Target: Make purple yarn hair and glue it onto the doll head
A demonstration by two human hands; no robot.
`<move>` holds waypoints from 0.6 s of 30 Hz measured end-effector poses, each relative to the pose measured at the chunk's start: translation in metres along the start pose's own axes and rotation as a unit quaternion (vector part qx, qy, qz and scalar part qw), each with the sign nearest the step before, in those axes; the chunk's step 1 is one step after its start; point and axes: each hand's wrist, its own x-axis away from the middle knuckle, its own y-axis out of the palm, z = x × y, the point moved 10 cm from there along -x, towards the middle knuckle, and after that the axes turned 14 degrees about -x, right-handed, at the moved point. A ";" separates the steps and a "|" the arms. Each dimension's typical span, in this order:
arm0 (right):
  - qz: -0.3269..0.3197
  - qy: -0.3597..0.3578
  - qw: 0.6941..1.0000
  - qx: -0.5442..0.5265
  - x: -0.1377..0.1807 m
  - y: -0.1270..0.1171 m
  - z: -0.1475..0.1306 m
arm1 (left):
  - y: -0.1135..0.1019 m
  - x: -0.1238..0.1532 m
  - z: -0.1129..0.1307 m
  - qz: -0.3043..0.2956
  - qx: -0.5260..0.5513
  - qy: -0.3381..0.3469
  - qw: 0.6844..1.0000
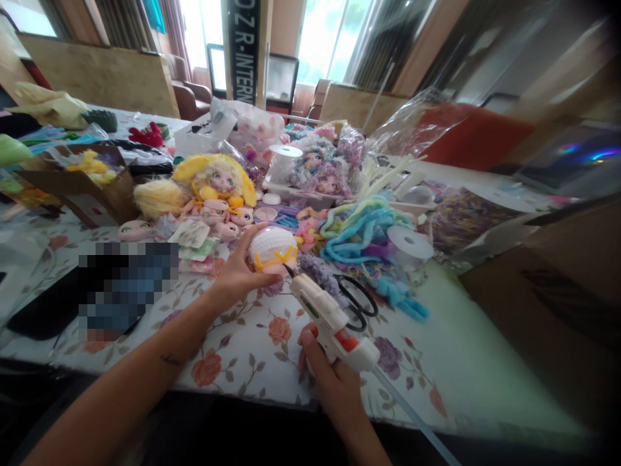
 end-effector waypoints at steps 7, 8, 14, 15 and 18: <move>0.015 -0.009 1.000 -0.006 0.001 -0.002 -0.005 | 0.000 -0.001 -0.003 0.000 0.024 -0.002 1.000; 0.009 -0.009 1.000 -0.001 0.001 -0.001 -0.005 | 0.001 0.000 -0.004 -0.004 0.024 -0.006 1.000; 0.003 -0.005 1.000 -0.011 0.001 0.001 -0.004 | 0.003 0.001 -0.004 -0.020 0.024 -0.019 0.999; 0.011 -0.009 1.000 -0.023 0.001 0.000 -0.006 | 0.003 0.001 -0.004 -0.023 0.026 -0.022 0.999; 0.028 -0.016 0.998 -0.046 0.000 -0.003 -0.011 | 0.005 0.001 -0.002 -0.032 0.038 -0.021 0.999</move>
